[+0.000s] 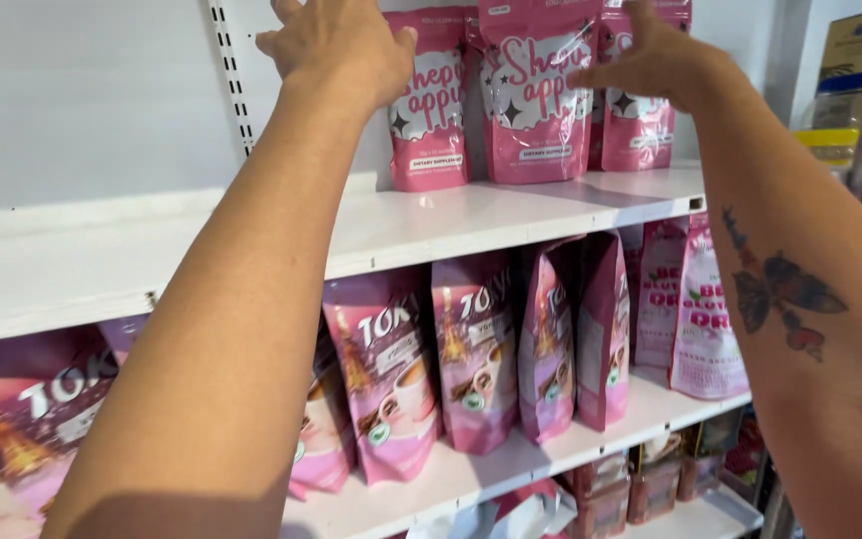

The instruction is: The person takes pink pouches labeled 'Shepu Appu' from a cardboard box on the floor and places them onto a white shelf. They arrange the pouches in a row, filling gaps between existing items, and repeat this process multiple times.

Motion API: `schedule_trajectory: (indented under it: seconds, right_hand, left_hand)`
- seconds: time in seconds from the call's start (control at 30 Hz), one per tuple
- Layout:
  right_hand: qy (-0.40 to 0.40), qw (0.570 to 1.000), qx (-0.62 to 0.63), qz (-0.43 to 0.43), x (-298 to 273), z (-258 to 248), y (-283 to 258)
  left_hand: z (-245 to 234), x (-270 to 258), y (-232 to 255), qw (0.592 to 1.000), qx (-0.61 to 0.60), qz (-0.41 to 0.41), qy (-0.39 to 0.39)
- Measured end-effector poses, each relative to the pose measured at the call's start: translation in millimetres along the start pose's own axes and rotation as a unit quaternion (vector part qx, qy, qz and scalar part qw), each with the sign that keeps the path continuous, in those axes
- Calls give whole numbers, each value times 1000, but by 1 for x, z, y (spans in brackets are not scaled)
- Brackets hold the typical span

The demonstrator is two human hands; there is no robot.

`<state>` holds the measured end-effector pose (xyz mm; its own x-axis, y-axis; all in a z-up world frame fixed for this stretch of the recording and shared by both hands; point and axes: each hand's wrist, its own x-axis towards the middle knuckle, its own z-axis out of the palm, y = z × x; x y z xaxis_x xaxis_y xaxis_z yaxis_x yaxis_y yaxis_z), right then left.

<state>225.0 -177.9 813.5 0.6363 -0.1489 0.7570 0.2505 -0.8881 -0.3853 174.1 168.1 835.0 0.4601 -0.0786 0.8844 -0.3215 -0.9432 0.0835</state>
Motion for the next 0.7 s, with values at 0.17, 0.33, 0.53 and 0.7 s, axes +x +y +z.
schedule_trajectory:
  seconds: [0.17,0.33,0.53,0.7]
  right_hand:
    - [-84,994,41,57,19,29,2]
    - [-91,987,108,76,30,43,0]
    - [-137,973,141,117,44,40,2]
    - [-201,919,304,151,44,33,-12]
  left_hand:
    - [29,16,11,996,41,-38,-70]
    - [52,27,11,987,59,-60,-139]
    - [70,29,-3,985,-9,-38,-169]
    - [89,36,-4,977,-81,-7,-196]
